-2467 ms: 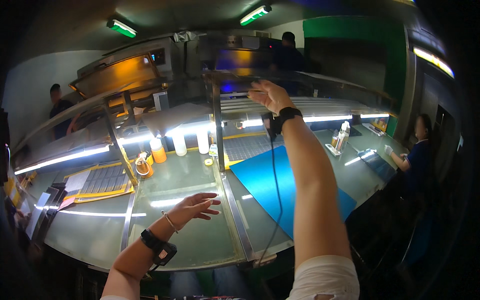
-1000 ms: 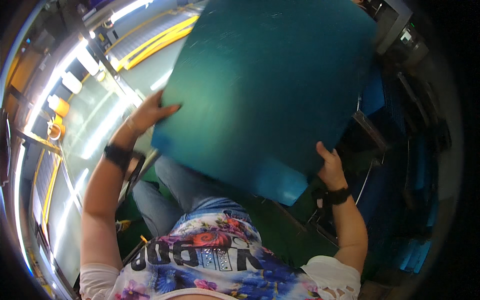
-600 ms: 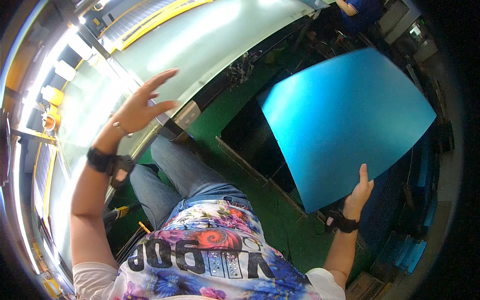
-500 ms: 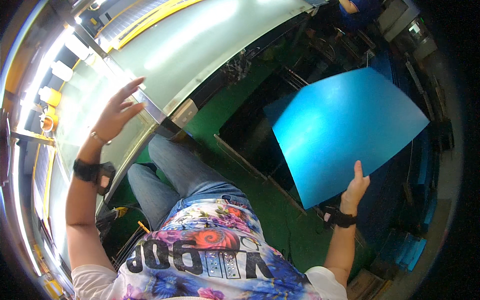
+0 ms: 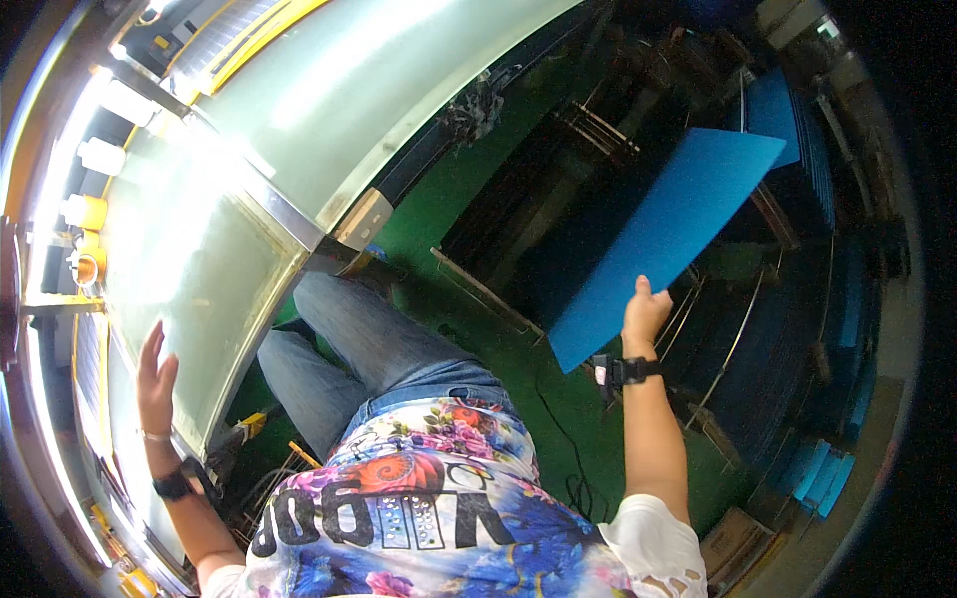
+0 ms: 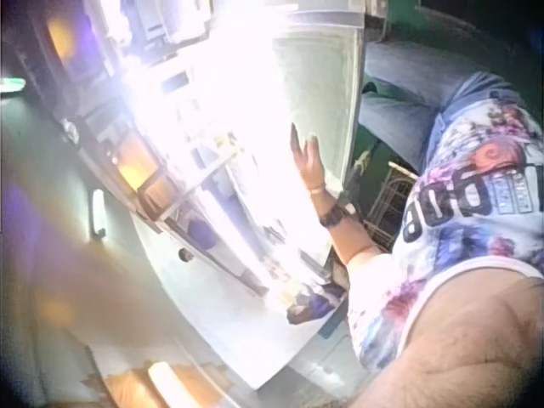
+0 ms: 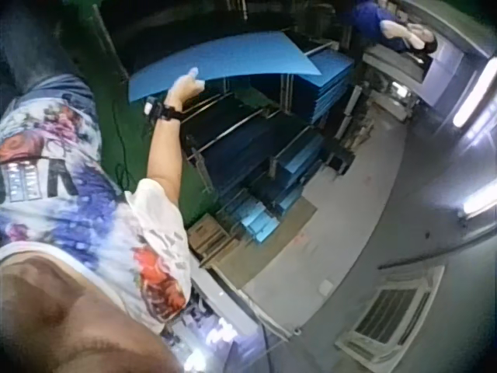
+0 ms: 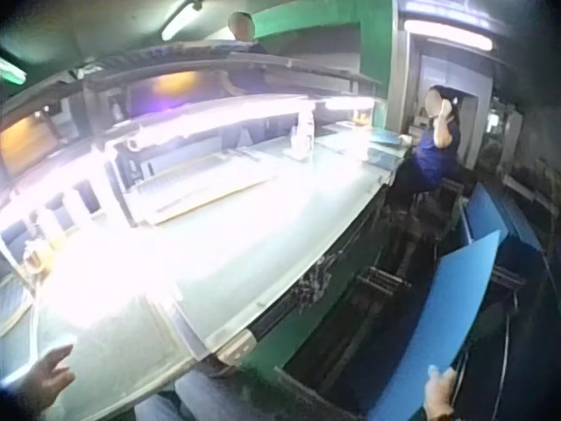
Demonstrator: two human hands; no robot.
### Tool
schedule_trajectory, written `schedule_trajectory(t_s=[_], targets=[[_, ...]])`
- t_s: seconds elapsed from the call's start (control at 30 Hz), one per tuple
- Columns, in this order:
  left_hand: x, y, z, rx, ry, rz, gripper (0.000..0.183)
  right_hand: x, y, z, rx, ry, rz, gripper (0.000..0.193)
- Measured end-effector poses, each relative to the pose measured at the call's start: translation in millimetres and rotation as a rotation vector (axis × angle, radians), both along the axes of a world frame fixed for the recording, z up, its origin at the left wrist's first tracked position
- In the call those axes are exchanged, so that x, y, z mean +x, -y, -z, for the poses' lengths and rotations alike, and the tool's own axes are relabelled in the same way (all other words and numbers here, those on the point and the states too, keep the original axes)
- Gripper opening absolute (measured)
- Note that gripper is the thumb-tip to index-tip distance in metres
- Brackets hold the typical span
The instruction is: Inspecting and sorting metal panels at a fabrication station.
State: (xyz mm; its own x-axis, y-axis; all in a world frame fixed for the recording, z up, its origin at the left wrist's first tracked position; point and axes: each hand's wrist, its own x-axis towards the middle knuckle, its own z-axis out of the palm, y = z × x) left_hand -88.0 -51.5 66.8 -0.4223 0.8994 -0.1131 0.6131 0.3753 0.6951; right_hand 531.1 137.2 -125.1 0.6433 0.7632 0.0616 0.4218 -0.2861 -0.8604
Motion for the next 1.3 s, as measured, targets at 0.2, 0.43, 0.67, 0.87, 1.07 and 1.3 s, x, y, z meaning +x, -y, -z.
schedule_trajectory(t_s=[0.2, 0.43, 0.67, 0.87, 1.07, 1.3], targets=[[-10.5, 85.2, 24.9, -0.237, -0.333, -0.168, 0.064, -51.8, -18.8, 36.3, -0.124, 0.166, 0.022, 0.023], [12.2, 104.3, 51.9, -0.385, -0.271, -0.207, 0.078, -92.6, -28.6, 63.1, -0.323, 0.27, 0.023, 0.027], [25.9, 89.7, 59.0, -0.448, -0.449, -0.217, 0.093, -104.8, -33.9, 60.9, -0.299, 0.243, -0.013, 0.023], [26.0, 88.5, 57.0, -0.416, -0.456, -0.207, 0.095, -105.7, -46.6, 57.0, -0.352, 0.294, -0.043, 0.021], [28.4, 91.6, 65.4, -0.446, -0.517, -0.247, 0.099, -102.8, -57.2, 58.2, -0.41, 0.263, -0.052, 0.024], [11.4, 103.1, 76.5, -0.476, -0.562, -0.233, 0.1, -99.1, -78.6, 55.6, -0.393, 0.285, -0.058, 0.027]])
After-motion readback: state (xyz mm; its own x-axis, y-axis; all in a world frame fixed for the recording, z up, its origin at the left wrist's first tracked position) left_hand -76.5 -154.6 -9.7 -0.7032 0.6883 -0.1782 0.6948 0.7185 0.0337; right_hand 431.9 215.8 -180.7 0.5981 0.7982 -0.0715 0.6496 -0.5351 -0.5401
